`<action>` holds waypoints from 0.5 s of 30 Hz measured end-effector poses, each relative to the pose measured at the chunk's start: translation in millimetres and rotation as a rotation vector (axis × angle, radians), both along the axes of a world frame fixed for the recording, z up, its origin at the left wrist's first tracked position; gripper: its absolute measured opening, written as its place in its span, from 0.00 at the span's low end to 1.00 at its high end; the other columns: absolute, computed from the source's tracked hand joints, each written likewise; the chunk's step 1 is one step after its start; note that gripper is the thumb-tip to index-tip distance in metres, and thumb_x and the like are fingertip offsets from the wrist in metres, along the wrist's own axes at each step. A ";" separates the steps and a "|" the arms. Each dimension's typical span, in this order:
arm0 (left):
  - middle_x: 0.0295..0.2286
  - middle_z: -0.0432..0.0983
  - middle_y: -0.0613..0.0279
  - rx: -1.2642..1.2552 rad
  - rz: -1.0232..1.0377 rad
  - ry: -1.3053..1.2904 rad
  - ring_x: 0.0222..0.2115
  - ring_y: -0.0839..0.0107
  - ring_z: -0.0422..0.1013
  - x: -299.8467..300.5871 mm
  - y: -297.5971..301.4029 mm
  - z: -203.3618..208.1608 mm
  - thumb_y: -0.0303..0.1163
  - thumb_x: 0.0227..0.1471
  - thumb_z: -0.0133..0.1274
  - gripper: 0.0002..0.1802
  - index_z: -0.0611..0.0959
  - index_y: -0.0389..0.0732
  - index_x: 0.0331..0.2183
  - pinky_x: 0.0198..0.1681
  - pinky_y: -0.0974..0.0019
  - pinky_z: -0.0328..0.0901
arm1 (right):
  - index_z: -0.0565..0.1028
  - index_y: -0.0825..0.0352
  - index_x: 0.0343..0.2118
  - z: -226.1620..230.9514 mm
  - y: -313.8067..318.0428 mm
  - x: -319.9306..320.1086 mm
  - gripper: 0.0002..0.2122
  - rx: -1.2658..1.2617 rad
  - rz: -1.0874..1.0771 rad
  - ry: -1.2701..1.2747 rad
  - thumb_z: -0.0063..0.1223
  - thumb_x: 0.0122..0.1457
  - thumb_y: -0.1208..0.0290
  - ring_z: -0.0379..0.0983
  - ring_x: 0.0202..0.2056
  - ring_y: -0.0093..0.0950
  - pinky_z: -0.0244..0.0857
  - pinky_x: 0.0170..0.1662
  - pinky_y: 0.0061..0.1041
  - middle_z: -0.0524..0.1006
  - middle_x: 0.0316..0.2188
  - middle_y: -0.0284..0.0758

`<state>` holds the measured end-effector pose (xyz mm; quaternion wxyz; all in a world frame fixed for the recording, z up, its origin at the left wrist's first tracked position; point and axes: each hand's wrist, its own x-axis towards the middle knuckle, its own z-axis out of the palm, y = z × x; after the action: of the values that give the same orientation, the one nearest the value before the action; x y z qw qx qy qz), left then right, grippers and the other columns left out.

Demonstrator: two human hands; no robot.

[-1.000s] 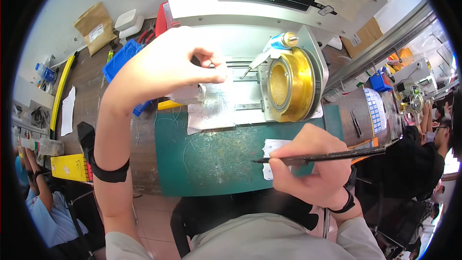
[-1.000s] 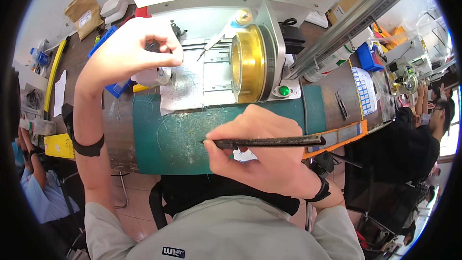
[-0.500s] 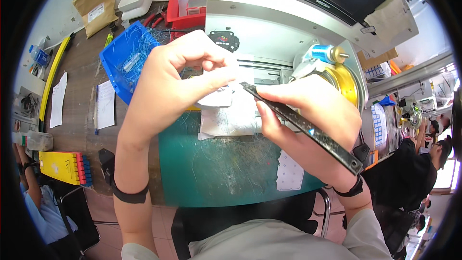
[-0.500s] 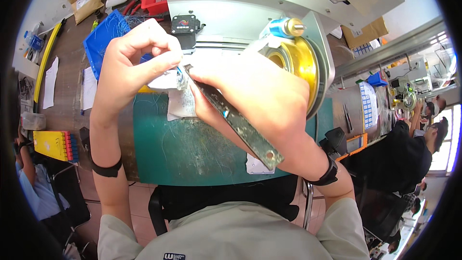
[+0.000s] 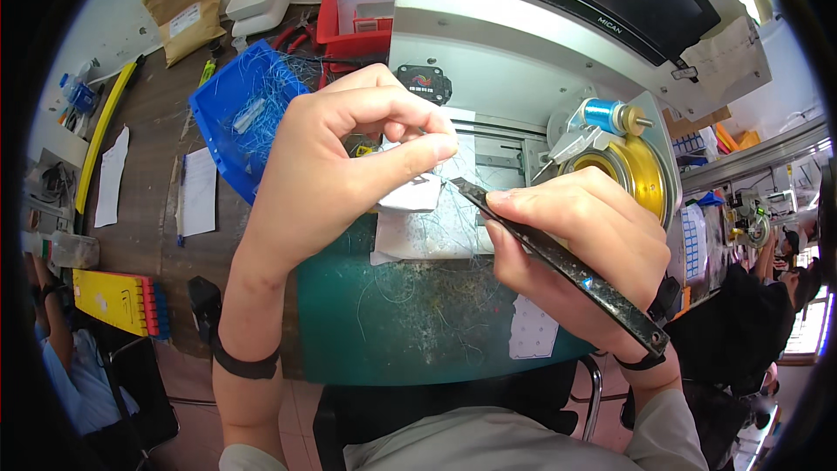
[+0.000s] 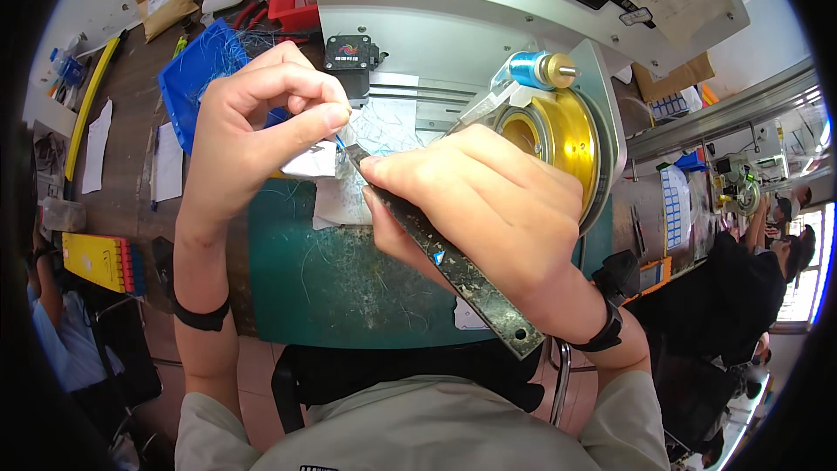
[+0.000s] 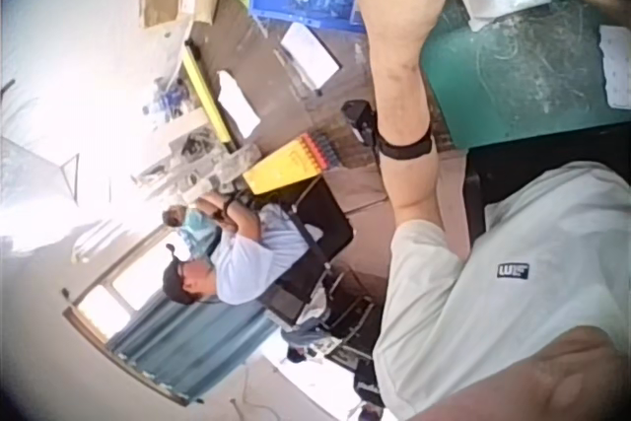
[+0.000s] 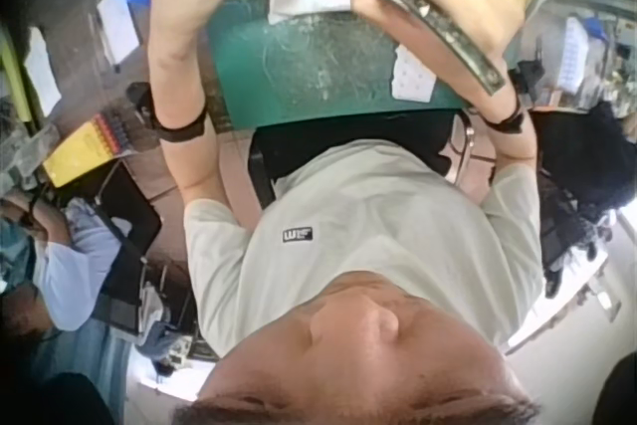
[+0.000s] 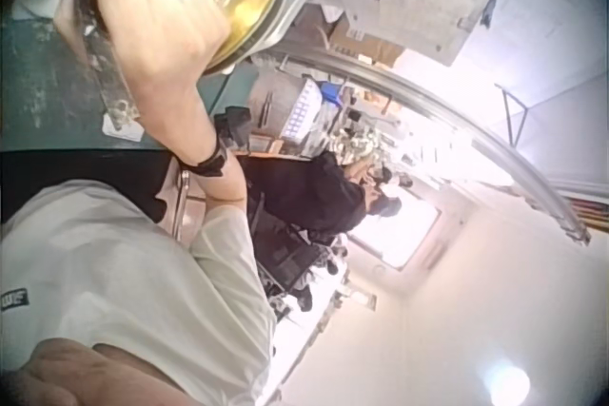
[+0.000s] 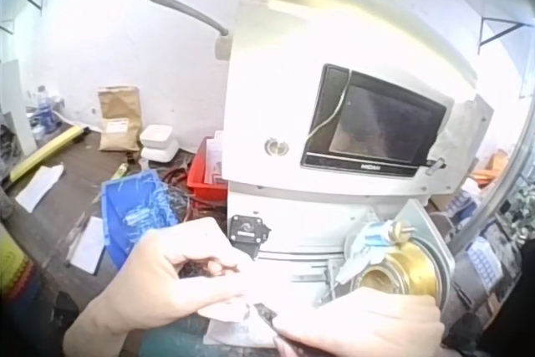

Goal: Assembling small metal components using glue, tweezers, and a rotating machine at a workstation.

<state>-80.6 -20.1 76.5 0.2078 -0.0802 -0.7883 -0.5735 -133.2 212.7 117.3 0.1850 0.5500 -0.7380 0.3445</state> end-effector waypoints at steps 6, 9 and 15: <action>0.37 0.76 0.65 0.195 0.060 -0.051 0.42 0.77 0.76 -2.7 -0.8 -4.4 0.18 0.56 0.61 0.11 0.84 0.33 0.43 0.44 0.72 0.70 | 0.83 0.68 0.39 2.8 3.7 1.2 0.16 -0.022 -0.014 0.028 0.73 0.45 0.85 0.82 0.29 0.33 0.75 0.34 0.28 0.85 0.30 0.37; 0.55 0.75 0.53 0.291 0.129 0.123 0.53 0.67 0.78 -4.9 -2.1 -5.7 0.19 0.62 0.51 0.26 0.73 0.30 0.61 0.55 0.67 0.68 | 0.82 0.67 0.40 5.7 21.4 14.9 0.14 -0.048 0.033 0.046 0.71 0.48 0.81 0.80 0.28 0.33 0.74 0.32 0.28 0.84 0.29 0.35; 0.53 0.78 0.54 0.225 0.107 0.130 0.52 0.67 0.78 -3.8 -7.2 -3.5 0.23 0.65 0.48 0.26 0.72 0.31 0.63 0.54 0.67 0.68 | 0.80 0.62 0.34 -52.3 126.9 67.0 0.12 0.082 -0.292 -0.120 0.68 0.46 0.83 0.81 0.30 0.31 0.73 0.38 0.26 0.84 0.29 0.30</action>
<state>-84.4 -27.3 73.0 0.2962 -0.0512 -0.7070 -0.6401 -66.3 339.7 65.0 0.1661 0.4223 -0.8334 0.3155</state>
